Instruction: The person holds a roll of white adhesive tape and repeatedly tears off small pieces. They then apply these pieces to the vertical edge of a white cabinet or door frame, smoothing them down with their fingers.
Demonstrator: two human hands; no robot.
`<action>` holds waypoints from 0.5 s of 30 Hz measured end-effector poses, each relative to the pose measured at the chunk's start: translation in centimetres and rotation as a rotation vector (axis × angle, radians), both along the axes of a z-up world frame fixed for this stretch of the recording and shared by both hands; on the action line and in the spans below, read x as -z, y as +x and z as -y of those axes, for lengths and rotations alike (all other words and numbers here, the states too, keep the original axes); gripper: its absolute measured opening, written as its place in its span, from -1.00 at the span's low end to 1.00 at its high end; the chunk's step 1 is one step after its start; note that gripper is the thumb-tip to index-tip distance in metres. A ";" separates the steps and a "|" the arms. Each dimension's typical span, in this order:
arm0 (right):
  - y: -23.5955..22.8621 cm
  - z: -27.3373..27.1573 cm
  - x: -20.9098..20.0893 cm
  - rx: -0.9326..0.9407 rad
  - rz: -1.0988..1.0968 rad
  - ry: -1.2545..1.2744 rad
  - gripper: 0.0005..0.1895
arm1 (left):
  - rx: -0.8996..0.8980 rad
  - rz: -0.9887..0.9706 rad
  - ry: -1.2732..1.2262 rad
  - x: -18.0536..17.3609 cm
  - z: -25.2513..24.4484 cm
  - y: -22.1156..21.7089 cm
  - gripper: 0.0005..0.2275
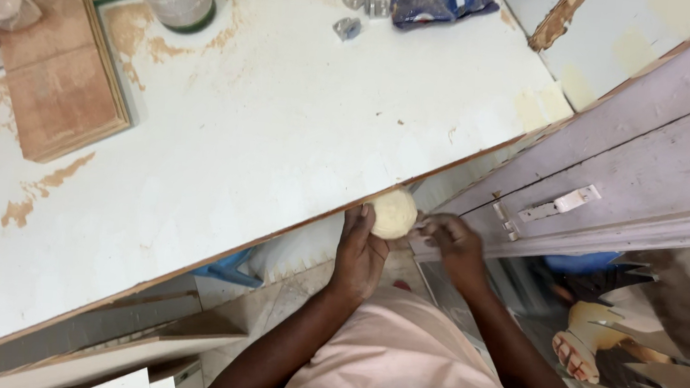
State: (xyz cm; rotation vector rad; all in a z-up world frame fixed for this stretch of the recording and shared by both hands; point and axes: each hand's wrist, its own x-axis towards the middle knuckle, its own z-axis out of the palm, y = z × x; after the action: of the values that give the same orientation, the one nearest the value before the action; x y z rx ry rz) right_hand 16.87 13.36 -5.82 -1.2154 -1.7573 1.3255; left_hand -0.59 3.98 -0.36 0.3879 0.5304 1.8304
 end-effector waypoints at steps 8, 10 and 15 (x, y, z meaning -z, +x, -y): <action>4.6 1.1 -7.6 -0.089 -0.964 -0.528 -0.92 | 0.026 -0.001 0.051 0.0 -0.3 0.5 -0.41; 4.2 2.0 -8.4 -0.157 -0.962 -0.572 -0.89 | 0.034 -0.042 0.024 0.4 -0.4 0.7 -0.36; 2.5 2.6 -8.7 -0.061 -0.842 -0.703 -0.92 | 0.065 -0.175 -0.016 1.9 -0.6 1.5 -0.23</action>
State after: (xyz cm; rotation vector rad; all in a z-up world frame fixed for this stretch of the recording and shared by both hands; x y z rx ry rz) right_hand 19.38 10.74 2.92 -0.7094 -0.7452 2.1713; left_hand 0.89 4.60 -2.24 0.5517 0.6451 1.7380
